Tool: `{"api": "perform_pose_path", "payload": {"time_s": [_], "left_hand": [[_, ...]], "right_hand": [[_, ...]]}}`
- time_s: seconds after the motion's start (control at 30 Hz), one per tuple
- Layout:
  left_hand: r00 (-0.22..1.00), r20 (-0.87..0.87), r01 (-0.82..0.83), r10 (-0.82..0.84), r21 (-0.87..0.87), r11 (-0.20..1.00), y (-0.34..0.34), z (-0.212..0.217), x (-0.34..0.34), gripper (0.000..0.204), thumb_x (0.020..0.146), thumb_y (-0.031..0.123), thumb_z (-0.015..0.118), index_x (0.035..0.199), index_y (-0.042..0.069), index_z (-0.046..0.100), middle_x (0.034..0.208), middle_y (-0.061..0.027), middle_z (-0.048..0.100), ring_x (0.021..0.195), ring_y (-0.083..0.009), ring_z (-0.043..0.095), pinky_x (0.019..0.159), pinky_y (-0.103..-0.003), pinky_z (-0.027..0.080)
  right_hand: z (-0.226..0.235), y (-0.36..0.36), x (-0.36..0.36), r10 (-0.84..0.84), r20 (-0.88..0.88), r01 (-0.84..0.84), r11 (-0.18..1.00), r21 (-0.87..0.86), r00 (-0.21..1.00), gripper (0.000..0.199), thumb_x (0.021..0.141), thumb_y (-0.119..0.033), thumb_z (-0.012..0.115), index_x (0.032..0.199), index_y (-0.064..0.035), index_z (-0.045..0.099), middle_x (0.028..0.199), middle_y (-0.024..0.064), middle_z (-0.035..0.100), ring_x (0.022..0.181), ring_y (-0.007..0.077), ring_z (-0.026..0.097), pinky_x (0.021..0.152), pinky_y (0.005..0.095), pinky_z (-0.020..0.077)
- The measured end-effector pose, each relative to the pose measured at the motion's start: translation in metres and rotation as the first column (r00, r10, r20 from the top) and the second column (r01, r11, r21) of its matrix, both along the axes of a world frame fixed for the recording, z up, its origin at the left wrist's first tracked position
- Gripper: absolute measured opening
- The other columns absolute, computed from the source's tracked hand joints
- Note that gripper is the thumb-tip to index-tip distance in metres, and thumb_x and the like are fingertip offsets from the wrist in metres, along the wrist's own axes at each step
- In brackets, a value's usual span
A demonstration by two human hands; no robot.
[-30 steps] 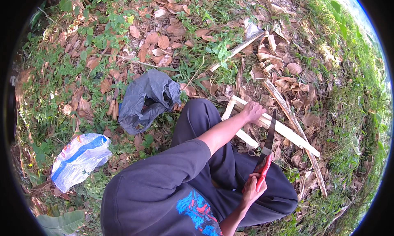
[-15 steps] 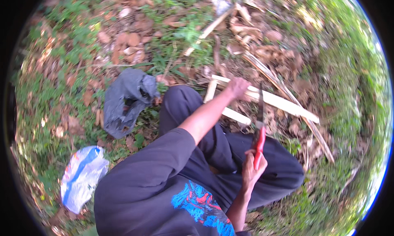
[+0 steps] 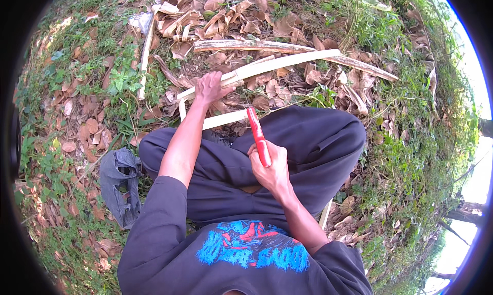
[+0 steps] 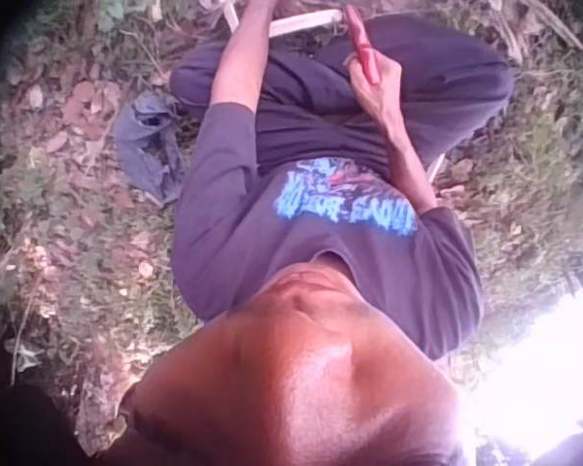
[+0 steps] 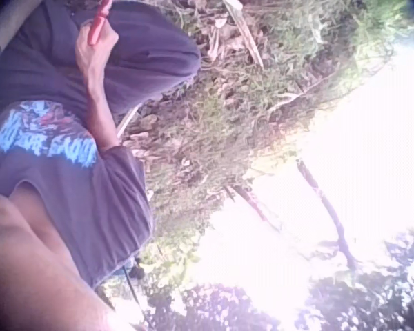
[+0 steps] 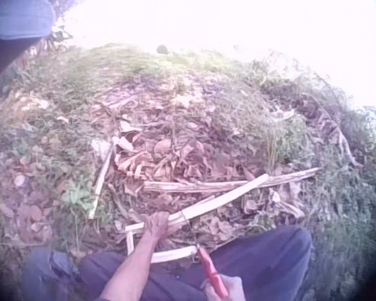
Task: The person sits on the ground and uses a red-handled knife to cut and split a long piece of bamboo. They repeatedly saw through the bamboo and peel away sections, creating smaller strips and accumulating debris on the ground.
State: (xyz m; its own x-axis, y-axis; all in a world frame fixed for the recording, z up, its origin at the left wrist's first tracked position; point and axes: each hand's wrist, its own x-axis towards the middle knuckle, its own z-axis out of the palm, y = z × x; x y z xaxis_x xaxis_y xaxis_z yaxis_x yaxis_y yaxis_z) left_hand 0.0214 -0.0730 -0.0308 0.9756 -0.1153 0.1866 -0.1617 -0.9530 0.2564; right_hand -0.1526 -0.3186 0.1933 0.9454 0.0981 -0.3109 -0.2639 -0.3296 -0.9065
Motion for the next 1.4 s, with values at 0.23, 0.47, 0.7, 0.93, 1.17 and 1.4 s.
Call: {"api": "perform_pose_path", "payload": {"time_s": [0.23, 0.47, 0.7, 0.93, 1.17, 1.4], "left_hand": [[0.999, 0.0, -0.038, 0.038, -0.047, 0.998, -0.001, 0.01, 0.002, 0.054, 0.086, 0.06, 0.068, 0.092, 0.007, 0.064, 0.084, -0.0142, 0.072, 0.081, -0.0342, 0.072, 0.075, -0.046, 0.057], [0.962, -0.253, -0.119, 0.102, -0.055, 0.991, -0.006, 0.036, 0.012, 0.059, 0.091, 0.064, 0.059, 0.086, 0.005, 0.064, 0.082, -0.0201, 0.071, 0.084, -0.0396, 0.071, 0.075, -0.052, 0.055], [0.978, -0.191, -0.096, 0.082, -0.065, 0.993, -0.005, 0.027, 0.01, 0.055, 0.089, 0.061, 0.064, 0.085, 0.006, 0.063, 0.078, -0.0195, 0.069, 0.084, -0.0397, 0.071, 0.076, -0.053, 0.055], [0.965, -0.248, -0.102, 0.081, -0.073, 0.992, 0.009, 0.041, 0.006, 0.057, 0.083, 0.05, 0.073, 0.12, 0.008, 0.062, 0.12, -0.0159, 0.058, 0.113, -0.0331, 0.058, 0.094, -0.049, 0.048], [0.978, -0.193, 0.033, -0.077, -0.219, 0.975, 0.012, 0.063, -0.01, 0.067, 0.081, 0.047, 0.075, 0.134, 0.01, 0.057, 0.119, -0.0178, 0.058, 0.113, -0.0365, 0.059, 0.096, -0.049, 0.048], [0.994, -0.111, 0.013, -0.012, 0.014, 1.0, 0.009, 0.011, 0.001, 0.057, 0.079, 0.054, 0.077, 0.108, 0.008, 0.061, 0.097, -0.0147, 0.064, 0.072, -0.0369, 0.069, 0.068, -0.049, 0.055]], "right_hand": [[0.011, 0.003, 0.002, 0.007, 0.023, -0.007, 1.0, -0.012, 1.0, 0.012, 0.08, -0.004, 0.057, 0.082, 0.0034, 0.066, 0.057, 0.0125, 0.058, 0.05, 0.0207, 0.061, 0.056, 0.0316, 0.0487], [0.022, 0.004, 0.011, 0.044, 0.107, -0.042, 0.999, -0.012, 0.993, 0.01, 0.081, -0.005, 0.057, 0.08, 0.0022, 0.063, 0.06, 0.017, 0.059, 0.054, 0.032, 0.064, 0.057, 0.0364, 0.0503], [-0.005, 0.003, 0.008, 0.068, 0.128, -0.066, 0.998, -0.018, 0.989, 0.01, 0.083, -0.006, 0.058, 0.081, 0.0024, 0.063, 0.065, 0.0203, 0.061, 0.06, 0.0375, 0.065, 0.059, 0.0391, 0.0508], [0.006, 0.002, 0.025, 0.046, 0.089, -0.044, 0.999, -0.024, 0.995, 0.014, 0.085, -0.01, 0.058, 0.084, 0.0032, 0.063, 0.069, 0.0212, 0.063, 0.066, 0.0387, 0.066, 0.064, 0.0396, 0.0517], [-0.004, 0.007, 0.033, 0.047, 0.067, -0.047, 0.999, -0.008, 0.997, 0.018, 0.086, -0.012, 0.059, 0.085, 0.0059, 0.061, 0.069, 0.0241, 0.062, 0.064, 0.0403, 0.063, 0.063, 0.0408, 0.0493], [-0.009, -0.009, 0.026, 0.035, 0.119, -0.042, 0.998, 0.054, 0.992, 0.017, 0.087, -0.012, 0.059, 0.085, 0.0049, 0.063, 0.064, 0.0181, 0.059, 0.056, 0.028, 0.06, 0.061, 0.0379, 0.0486]]}}
